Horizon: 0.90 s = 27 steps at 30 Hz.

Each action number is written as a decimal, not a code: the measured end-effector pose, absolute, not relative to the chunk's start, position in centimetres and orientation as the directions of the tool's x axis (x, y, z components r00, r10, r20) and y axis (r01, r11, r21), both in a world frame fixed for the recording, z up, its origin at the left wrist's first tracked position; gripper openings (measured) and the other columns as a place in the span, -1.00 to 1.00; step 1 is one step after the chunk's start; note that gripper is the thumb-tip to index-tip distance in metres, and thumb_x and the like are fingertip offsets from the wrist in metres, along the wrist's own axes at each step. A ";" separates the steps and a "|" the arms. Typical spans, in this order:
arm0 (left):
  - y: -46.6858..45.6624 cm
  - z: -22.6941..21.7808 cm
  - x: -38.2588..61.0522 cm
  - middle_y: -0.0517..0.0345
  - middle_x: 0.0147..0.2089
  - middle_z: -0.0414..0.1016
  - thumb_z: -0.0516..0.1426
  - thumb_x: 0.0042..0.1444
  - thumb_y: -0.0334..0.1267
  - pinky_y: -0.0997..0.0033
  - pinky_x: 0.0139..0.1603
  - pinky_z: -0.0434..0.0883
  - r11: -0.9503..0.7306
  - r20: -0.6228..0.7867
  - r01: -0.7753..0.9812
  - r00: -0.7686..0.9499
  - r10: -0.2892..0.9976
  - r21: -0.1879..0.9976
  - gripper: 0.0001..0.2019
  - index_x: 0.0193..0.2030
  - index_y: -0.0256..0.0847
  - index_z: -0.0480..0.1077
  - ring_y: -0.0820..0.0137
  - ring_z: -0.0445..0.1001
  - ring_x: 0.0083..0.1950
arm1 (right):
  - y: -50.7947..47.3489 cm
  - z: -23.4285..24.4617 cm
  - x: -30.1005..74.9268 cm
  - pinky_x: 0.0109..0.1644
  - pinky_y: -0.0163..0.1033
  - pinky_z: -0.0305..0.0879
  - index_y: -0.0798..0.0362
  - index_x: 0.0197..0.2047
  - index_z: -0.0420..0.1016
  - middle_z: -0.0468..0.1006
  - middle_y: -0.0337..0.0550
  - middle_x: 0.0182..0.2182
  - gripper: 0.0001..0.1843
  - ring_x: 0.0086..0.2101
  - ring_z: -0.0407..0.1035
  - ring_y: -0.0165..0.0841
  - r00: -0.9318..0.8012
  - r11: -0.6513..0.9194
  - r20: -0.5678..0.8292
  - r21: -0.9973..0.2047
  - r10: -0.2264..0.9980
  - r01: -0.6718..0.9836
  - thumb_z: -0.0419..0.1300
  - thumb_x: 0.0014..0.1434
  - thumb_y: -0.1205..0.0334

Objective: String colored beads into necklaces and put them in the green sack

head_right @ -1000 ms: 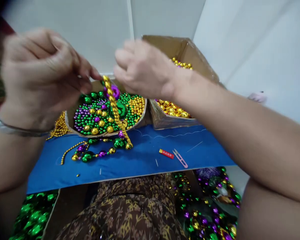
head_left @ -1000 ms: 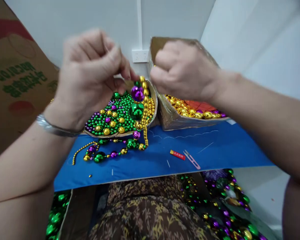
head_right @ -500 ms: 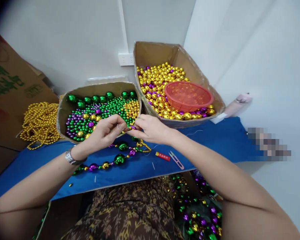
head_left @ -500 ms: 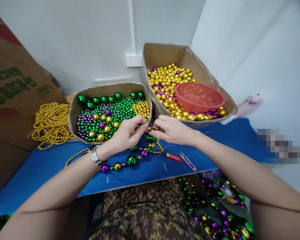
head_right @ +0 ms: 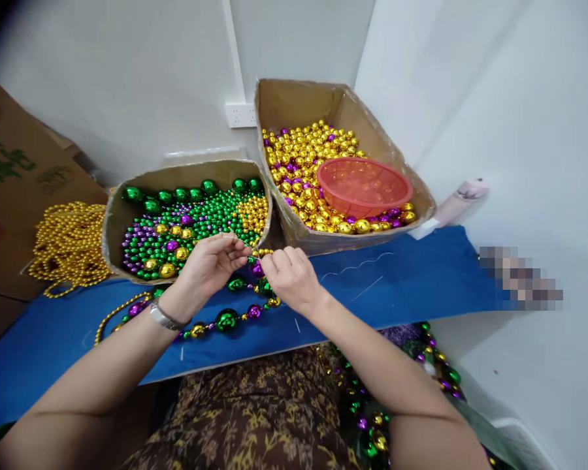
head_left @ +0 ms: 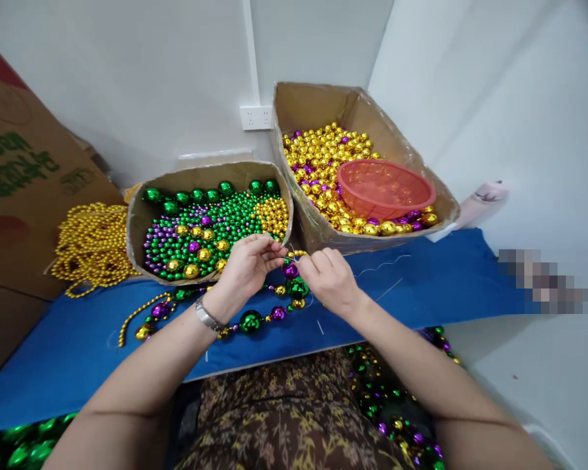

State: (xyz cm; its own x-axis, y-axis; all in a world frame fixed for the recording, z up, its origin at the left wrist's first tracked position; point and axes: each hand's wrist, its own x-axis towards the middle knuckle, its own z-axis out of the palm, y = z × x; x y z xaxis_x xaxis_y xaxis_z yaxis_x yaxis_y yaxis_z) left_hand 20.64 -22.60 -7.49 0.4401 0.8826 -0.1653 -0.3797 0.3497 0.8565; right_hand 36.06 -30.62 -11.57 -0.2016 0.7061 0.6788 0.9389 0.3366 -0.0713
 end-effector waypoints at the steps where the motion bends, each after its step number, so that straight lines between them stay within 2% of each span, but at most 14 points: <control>1: -22.7 -7.5 20.6 0.19 -0.49 0.44 0.19 -0.04 -0.37 0.49 -0.39 0.49 0.346 -0.157 -0.397 0.436 0.886 0.850 -0.91 -0.45 -0.29 0.34 0.44 0.53 -0.40 | -31.0 -12.2 35.6 -0.36 -0.23 0.10 0.05 -0.20 0.37 0.30 -0.26 -0.54 -0.87 -0.47 0.19 -0.39 -0.086 0.328 0.674 -0.241 0.733 0.914 0.01 0.33 0.28; 2: -22.8 -7.6 20.6 0.18 -0.48 0.44 0.19 -0.04 -0.37 0.48 -0.38 0.50 0.337 -0.145 -0.403 0.436 0.888 0.851 -0.91 -0.45 -0.30 0.34 0.44 0.54 -0.40 | -31.3 -12.8 35.1 -0.37 -0.26 0.14 0.06 -0.06 0.34 0.29 -0.30 -0.54 -0.84 -0.49 0.20 -0.41 0.027 0.320 0.635 -0.424 0.772 0.847 0.04 0.32 0.24; 3: -22.9 -7.6 20.6 0.18 -0.48 0.45 0.19 -0.03 -0.37 0.47 -0.36 0.51 0.328 -0.135 -0.399 0.441 0.887 0.856 -0.91 -0.45 -0.30 0.34 0.43 0.54 -0.40 | -31.5 -13.4 34.8 -0.39 -0.29 0.16 0.06 0.08 0.25 0.27 -0.36 -0.56 -0.71 -0.52 0.21 -0.43 0.120 0.305 0.566 -0.597 0.816 0.742 0.06 0.31 0.20; 5: -23.2 -7.8 20.6 0.16 -0.47 0.47 0.20 -0.03 -0.37 0.46 -0.35 0.51 0.317 -0.124 -0.371 0.459 0.880 0.873 -0.91 -0.43 -0.30 0.35 0.42 0.55 -0.39 | -31.5 -14.5 34.6 -0.46 -0.33 0.16 0.02 0.22 0.07 0.20 -0.46 -0.61 -0.53 -0.59 0.17 -0.46 0.206 0.249 0.390 -0.834 0.898 0.493 0.07 0.30 0.14; 7: -23.4 -8.0 20.5 0.15 -0.47 0.48 0.21 -0.02 -0.35 0.47 -0.39 0.50 0.307 -0.123 -0.329 0.478 0.870 0.893 -0.90 -0.42 -0.30 0.35 0.43 0.53 -0.42 | -31.2 -15.2 34.8 -0.51 -0.35 0.13 -0.01 0.18 0.14 0.16 -0.49 -0.64 -0.58 -0.62 0.15 -0.46 0.177 0.196 0.274 -0.911 0.945 0.362 0.06 0.30 0.09; 8: -23.4 -8.2 20.5 0.15 -0.47 0.48 0.22 -0.02 -0.33 0.48 -0.41 0.49 0.300 -0.124 -0.304 0.485 0.866 0.904 -0.88 -0.41 -0.30 0.35 0.44 0.52 -0.44 | -31.0 -15.5 35.0 -0.51 -0.35 0.12 -0.01 0.10 0.22 0.16 -0.48 -0.64 -0.65 -0.63 0.15 -0.46 0.156 0.189 0.262 -0.909 0.952 0.373 0.06 0.29 0.09; 10: -23.5 -8.7 20.3 0.16 -0.47 0.47 0.23 -0.02 -0.29 0.52 -0.49 0.45 0.286 -0.134 -0.247 0.493 0.860 0.926 -0.85 -0.42 -0.29 0.35 0.46 0.50 -0.46 | -30.6 -16.0 35.4 -0.47 -0.33 0.14 0.00 -0.04 0.34 0.22 -0.42 -0.62 -0.79 -0.59 0.20 -0.45 0.149 0.220 0.345 -0.819 0.926 0.530 0.07 0.28 0.15; 11: -23.5 -8.9 20.2 0.16 -0.47 0.47 0.24 -0.03 -0.28 0.55 -0.53 0.42 0.277 -0.141 -0.215 0.493 0.859 0.936 -0.84 -0.42 -0.29 0.34 0.47 0.48 -0.48 | -30.4 -16.2 35.6 -0.42 -0.30 0.17 0.01 -0.09 0.36 0.27 -0.37 -0.59 -0.84 -0.55 0.23 -0.43 0.144 0.254 0.442 -0.720 0.886 0.646 0.07 0.28 0.20; 14: -23.4 -9.7 20.2 0.13 -0.44 0.48 0.25 -0.03 -0.25 0.60 -0.61 0.32 0.235 -0.148 -0.116 0.499 0.854 0.965 -0.82 -0.44 -0.28 0.33 0.52 0.42 -0.50 | -30.1 -16.6 35.8 -0.30 -0.24 0.18 0.02 -0.13 0.39 0.36 -0.24 -0.52 -0.87 -0.45 0.27 -0.37 -0.023 0.316 0.741 -0.259 0.671 0.913 0.06 0.29 0.33; 16: -23.2 -10.1 20.2 0.12 -0.44 0.47 0.24 0.00 -0.22 0.62 -0.63 0.27 0.184 -0.135 -0.043 0.519 0.844 0.982 -0.80 -0.45 -0.29 0.34 0.55 0.36 -0.52 | -29.8 -16.6 35.8 -0.31 -0.22 0.14 0.02 -0.15 0.40 0.33 -0.23 -0.53 -0.89 -0.45 0.23 -0.35 -0.186 0.314 0.814 0.005 0.550 0.949 0.08 0.28 0.36; 18: -23.0 -10.4 20.2 0.17 -0.51 0.41 0.23 0.03 -0.18 0.62 -0.64 0.24 0.134 -0.126 0.026 0.549 0.826 0.991 -0.77 -0.45 -0.29 0.35 0.55 0.32 -0.55 | -29.5 -16.5 35.9 -0.33 -0.22 0.11 0.02 -0.15 0.38 0.30 -0.24 -0.55 -0.90 -0.46 0.20 -0.35 -0.281 0.305 0.836 0.144 0.472 0.941 0.10 0.28 0.37; 23: -22.4 -10.6 20.0 0.24 -0.58 0.33 0.24 0.03 -0.11 0.60 -0.64 0.18 0.106 -0.156 0.116 0.667 0.729 0.988 -0.72 -0.48 -0.25 0.32 0.58 0.24 -0.61 | -28.7 -16.0 36.1 -0.32 -0.23 0.13 0.00 -0.19 0.39 0.29 -0.24 -0.55 -0.92 -0.44 0.21 -0.36 -0.342 0.296 0.851 0.234 0.398 0.926 0.13 0.27 0.36; 25: -22.4 -10.7 19.9 0.23 -0.56 0.35 0.25 0.03 -0.11 0.59 -0.61 0.18 0.118 -0.142 0.082 0.680 0.719 0.990 -0.72 -0.49 -0.25 0.33 0.58 0.23 -0.59 | -28.9 -16.1 36.1 -0.33 -0.24 0.14 -0.01 -0.19 0.43 0.29 -0.25 -0.56 -0.90 -0.45 0.23 -0.37 -0.317 0.284 0.846 0.207 0.428 0.936 0.13 0.27 0.37; 27: -22.3 -10.7 19.8 0.21 -0.53 0.37 0.25 0.00 -0.12 0.58 -0.57 0.19 0.145 -0.120 0.016 0.652 0.749 0.989 -0.73 -0.48 -0.26 0.33 0.58 0.25 -0.56 | -29.8 -16.3 36.0 -0.31 -0.25 0.19 -0.04 -0.12 0.46 0.35 -0.22 -0.51 -0.83 -0.43 0.27 -0.38 -0.239 0.259 0.837 0.121 0.492 0.958 0.12 0.28 0.37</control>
